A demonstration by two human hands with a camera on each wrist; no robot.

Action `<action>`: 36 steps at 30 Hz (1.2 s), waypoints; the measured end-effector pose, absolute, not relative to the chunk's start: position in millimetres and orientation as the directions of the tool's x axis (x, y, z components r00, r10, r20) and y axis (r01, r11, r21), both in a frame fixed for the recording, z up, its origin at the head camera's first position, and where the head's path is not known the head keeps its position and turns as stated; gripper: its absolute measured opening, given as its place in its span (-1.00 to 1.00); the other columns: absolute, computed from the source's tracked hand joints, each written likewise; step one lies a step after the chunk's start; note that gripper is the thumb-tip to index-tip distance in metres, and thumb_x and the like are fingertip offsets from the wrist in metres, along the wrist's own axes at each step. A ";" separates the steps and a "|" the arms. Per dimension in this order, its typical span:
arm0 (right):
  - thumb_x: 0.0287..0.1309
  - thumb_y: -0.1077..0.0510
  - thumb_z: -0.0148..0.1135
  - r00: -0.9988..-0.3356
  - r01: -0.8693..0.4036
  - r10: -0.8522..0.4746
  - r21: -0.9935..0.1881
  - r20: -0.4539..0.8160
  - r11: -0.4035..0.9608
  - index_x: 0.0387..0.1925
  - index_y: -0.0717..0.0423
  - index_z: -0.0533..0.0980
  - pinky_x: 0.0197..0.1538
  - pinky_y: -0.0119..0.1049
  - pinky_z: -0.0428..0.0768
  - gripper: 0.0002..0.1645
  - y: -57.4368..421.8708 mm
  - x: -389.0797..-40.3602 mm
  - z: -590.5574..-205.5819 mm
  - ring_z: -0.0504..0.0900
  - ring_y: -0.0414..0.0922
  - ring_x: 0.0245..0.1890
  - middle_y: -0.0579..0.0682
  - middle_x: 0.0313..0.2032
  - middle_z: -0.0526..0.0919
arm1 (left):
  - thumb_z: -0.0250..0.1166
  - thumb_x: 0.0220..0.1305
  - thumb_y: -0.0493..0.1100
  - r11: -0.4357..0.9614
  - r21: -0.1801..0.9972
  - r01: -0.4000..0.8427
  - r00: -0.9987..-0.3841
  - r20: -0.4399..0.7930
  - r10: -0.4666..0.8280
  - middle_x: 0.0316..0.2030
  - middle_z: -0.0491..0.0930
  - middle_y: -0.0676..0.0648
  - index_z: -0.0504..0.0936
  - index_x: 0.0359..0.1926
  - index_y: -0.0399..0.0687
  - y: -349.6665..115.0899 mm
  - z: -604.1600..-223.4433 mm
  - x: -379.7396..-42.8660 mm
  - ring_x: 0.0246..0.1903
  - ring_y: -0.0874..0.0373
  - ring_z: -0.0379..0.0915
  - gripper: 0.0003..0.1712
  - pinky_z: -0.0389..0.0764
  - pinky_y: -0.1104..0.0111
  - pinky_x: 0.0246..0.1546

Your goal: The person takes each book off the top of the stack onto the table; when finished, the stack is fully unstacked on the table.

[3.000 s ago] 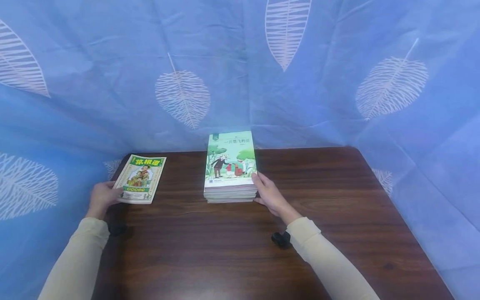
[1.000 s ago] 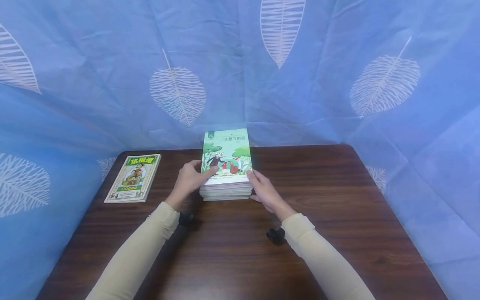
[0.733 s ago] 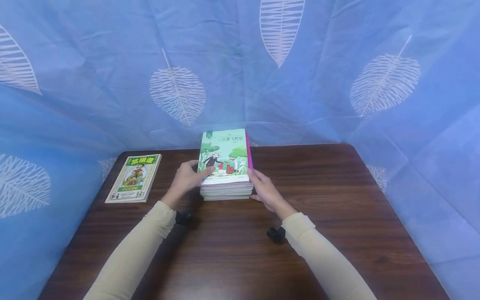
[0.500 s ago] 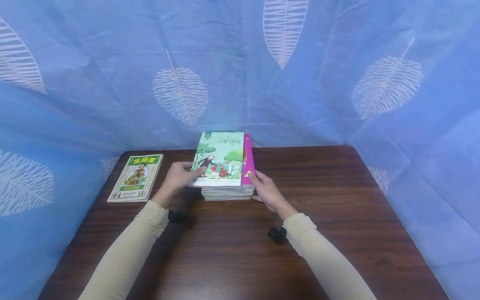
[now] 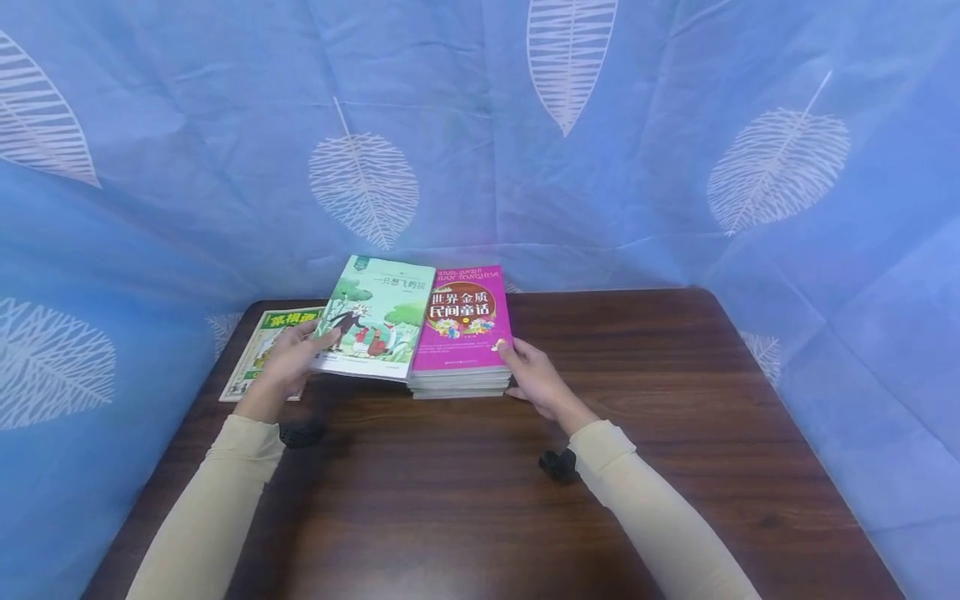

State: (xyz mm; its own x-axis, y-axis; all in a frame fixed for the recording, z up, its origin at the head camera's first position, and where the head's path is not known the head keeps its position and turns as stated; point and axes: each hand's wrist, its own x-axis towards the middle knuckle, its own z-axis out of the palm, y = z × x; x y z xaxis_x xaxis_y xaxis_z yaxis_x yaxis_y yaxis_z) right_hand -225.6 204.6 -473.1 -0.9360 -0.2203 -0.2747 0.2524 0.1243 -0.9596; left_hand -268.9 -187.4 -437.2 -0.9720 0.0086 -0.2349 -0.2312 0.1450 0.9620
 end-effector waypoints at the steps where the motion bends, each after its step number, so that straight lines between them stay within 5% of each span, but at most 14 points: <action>1: 0.67 -0.17 -0.13 -0.937 0.252 -0.219 -0.960 -0.273 0.122 0.70 0.08 -0.08 0.43 0.19 0.47 -0.16 204.7 -226.0 -473.2 0.28 0.24 0.56 0.35 0.49 0.32 | 0.21 0.58 -0.06 0.133 0.961 -0.242 -0.970 -0.242 -0.015 -0.27 0.67 0.14 0.16 0.62 -0.25 -192.4 -437.9 -267.8 -0.42 0.34 0.69 -0.23 0.74 0.43 -0.37; 8: 0.68 -0.15 -0.14 -0.937 0.251 -0.219 -0.961 -0.271 0.116 0.71 0.07 -0.10 0.44 0.21 0.45 -0.17 205.9 -226.2 -474.0 0.29 0.25 0.55 0.38 0.47 0.33 | 0.18 0.60 -0.06 0.146 0.943 -0.300 -0.952 -0.286 -0.109 -0.02 0.62 0.01 0.09 0.64 -0.21 -212.7 -447.9 -261.1 -0.37 0.41 0.66 -0.21 0.71 0.49 -0.29; 16: 0.68 -0.15 -0.14 -0.936 0.250 -0.221 -0.960 -0.273 0.126 0.70 0.08 -0.10 0.44 0.19 0.47 -0.18 206.4 -225.1 -473.2 0.28 0.26 0.56 0.38 0.48 0.32 | 0.18 0.59 -0.04 0.235 0.908 -0.348 -0.936 -0.322 -0.142 -0.18 0.66 -0.01 0.12 0.62 -0.28 -212.5 -472.4 -258.2 -0.45 0.35 0.60 -0.21 0.61 0.46 -0.47; 21: 0.68 -0.15 -0.14 -0.936 0.246 -0.227 -0.962 -0.268 0.121 0.70 0.09 -0.10 0.44 0.18 0.47 -0.17 206.2 -224.3 -472.4 0.26 0.26 0.57 0.37 0.49 0.31 | 0.17 0.59 -0.01 0.369 0.861 -0.351 -0.936 -0.311 -0.163 0.28 0.49 -0.35 0.07 0.62 -0.38 -207.4 -483.9 -258.9 0.02 0.08 0.53 -0.16 0.65 0.28 0.03; 25: 0.68 -0.14 -0.13 -0.936 0.245 -0.232 -0.962 -0.267 0.118 0.70 0.10 -0.09 0.44 0.18 0.47 -0.17 205.9 -224.4 -471.8 0.27 0.26 0.57 0.37 0.49 0.31 | 0.19 0.57 0.00 0.496 0.801 -0.336 -0.941 -0.269 -0.203 0.46 0.31 -0.45 0.11 0.58 -0.46 -204.2 -484.6 -259.8 0.33 -0.17 0.34 -0.15 0.43 -0.03 0.45; 31: 0.67 -0.15 -0.12 -0.936 0.249 -0.222 -0.960 -0.272 0.127 0.70 0.09 -0.10 0.43 0.18 0.48 -0.16 205.8 -224.6 -471.1 0.30 0.27 0.55 0.39 0.48 0.31 | 0.25 0.51 0.02 0.709 0.651 -0.269 -0.963 -0.186 -0.195 0.23 0.54 -0.49 0.42 0.36 -0.55 -199.9 -480.6 -258.1 0.11 -0.22 0.49 -0.28 0.56 -0.09 0.25; 36: 0.67 -0.16 -0.12 -0.935 0.258 -0.215 -0.957 -0.282 0.134 0.70 0.07 -0.08 0.41 0.13 0.52 -0.17 204.9 -224.8 -471.6 0.35 0.26 0.52 0.36 0.47 0.34 | 0.25 0.51 0.04 0.783 0.562 -0.266 -0.963 -0.194 -0.188 0.19 0.57 -0.51 0.45 0.34 -0.56 -195.8 -479.7 -253.4 0.01 -0.22 0.54 -0.27 0.61 -0.07 0.14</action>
